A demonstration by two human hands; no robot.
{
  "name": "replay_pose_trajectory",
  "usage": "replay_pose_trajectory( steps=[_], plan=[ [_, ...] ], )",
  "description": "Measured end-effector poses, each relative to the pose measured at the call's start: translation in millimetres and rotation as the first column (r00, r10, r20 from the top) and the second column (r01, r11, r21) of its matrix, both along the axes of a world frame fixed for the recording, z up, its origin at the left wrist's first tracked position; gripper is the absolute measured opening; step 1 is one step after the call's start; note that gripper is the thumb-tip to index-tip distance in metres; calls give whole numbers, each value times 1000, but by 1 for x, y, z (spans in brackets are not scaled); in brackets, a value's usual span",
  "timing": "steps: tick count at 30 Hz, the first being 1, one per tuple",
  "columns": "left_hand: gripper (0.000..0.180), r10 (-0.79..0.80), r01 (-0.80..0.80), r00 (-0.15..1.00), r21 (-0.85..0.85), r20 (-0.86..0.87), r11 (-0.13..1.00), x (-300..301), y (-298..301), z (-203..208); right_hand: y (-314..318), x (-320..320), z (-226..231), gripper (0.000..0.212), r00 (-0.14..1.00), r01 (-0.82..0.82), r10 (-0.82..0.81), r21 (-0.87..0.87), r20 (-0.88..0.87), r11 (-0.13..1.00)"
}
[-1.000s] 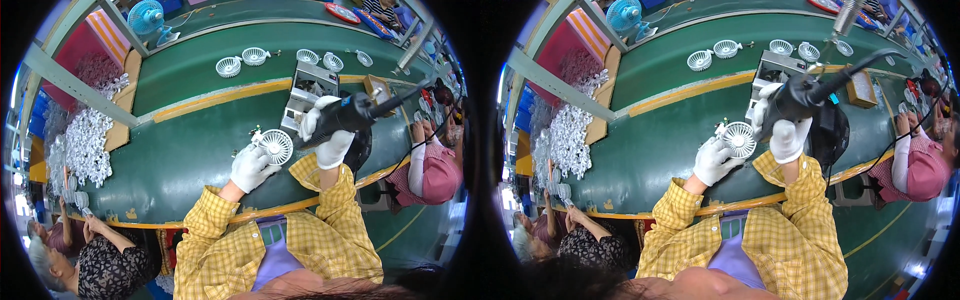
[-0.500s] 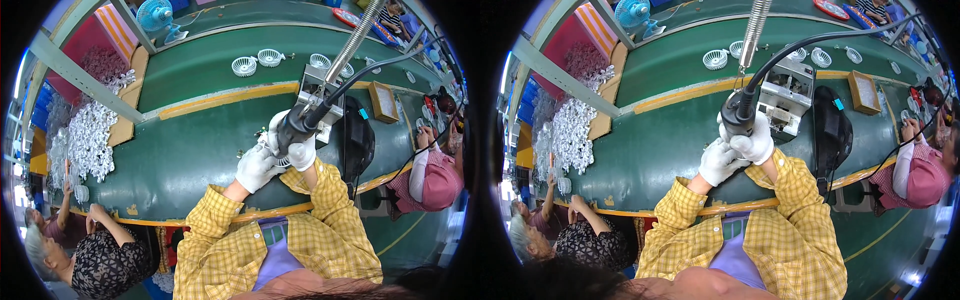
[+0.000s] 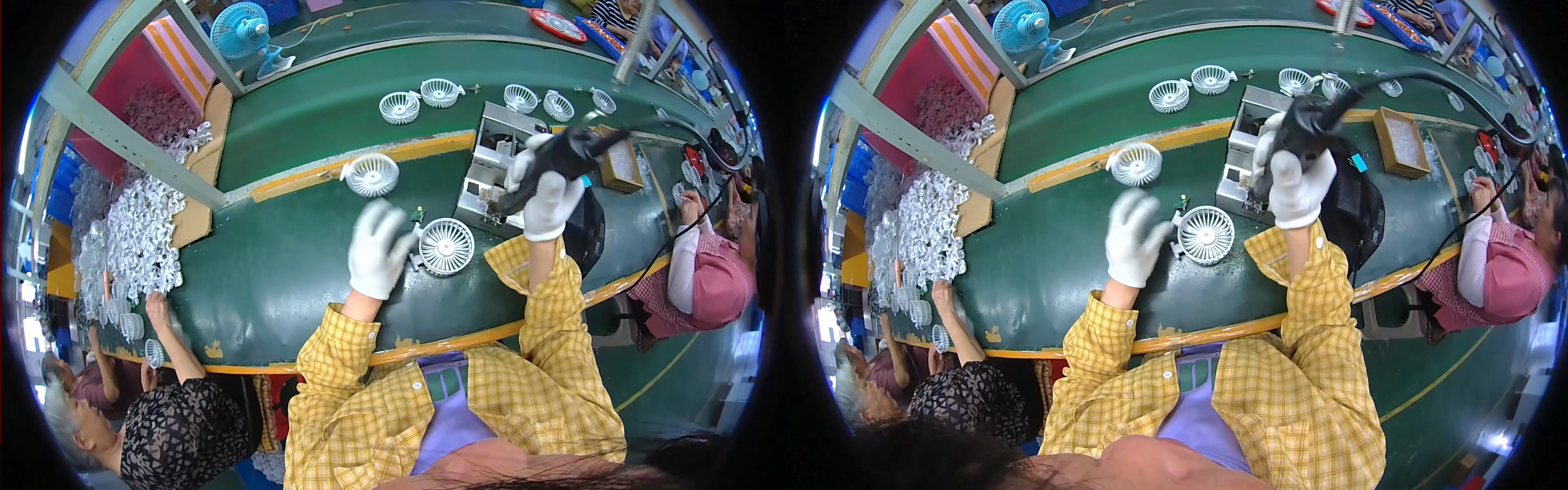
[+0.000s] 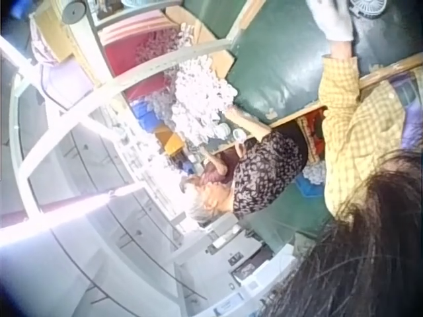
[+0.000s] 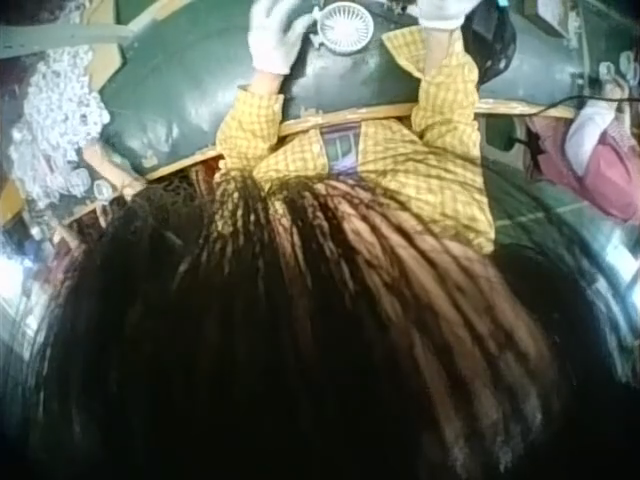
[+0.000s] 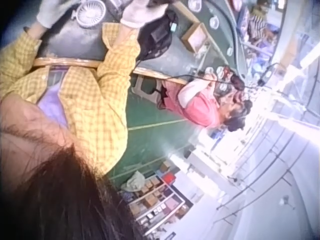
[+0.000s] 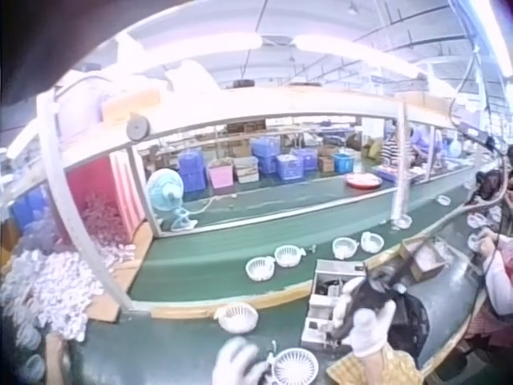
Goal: The person assembles mini fan grilles by aligning parts and fastening them with an electric screwdriver, then pushes the assembled components down the conveyor line.
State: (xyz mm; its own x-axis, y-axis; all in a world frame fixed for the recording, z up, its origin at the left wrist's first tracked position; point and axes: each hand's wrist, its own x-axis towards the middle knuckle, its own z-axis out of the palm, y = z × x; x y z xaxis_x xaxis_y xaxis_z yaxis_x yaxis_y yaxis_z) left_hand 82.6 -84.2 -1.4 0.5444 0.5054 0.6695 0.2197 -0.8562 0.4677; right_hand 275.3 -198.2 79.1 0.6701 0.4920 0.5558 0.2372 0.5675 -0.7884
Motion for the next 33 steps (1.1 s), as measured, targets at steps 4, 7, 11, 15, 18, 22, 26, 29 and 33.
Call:
replay_pose_trajectory(
  steps=[4,7,11,15,18,22,26,29,33],
  plan=[
    [29,-447,393,851,-230,-275,890,1,-24,-7,6,0,-15,62,991,-96,104,97,-81,991],
    [24,-431,388,834,-189,-345,902,3,-25,-21,5,-12,-13,65,980,-164,168,43,-110,985],
    [20,-428,393,849,-172,-309,903,4,-26,-22,6,-31,-10,76,968,-204,200,-9,-149,979],
    [20,-416,383,856,-165,-307,909,5,-27,-22,19,-36,-28,76,947,-266,258,-17,-192,964],
    [20,-407,374,859,-162,-310,913,4,-27,-21,27,-38,-38,77,940,-276,259,-50,-223,960],
    [21,-403,370,858,-160,-319,915,5,-27,-22,30,-38,-43,78,918,-336,314,-55,-240,940],
    [21,-410,374,843,-170,-347,912,5,-27,-21,30,-29,-46,79,787,-580,546,-41,-289,814],
    [21,-408,371,848,-170,-340,913,6,-27,-22,27,-30,-45,80,852,-483,462,-34,-246,875],
    [21,-406,369,860,-171,-309,913,4,-28,-25,12,-24,-20,77,963,-215,225,75,-150,974]
  ],
)
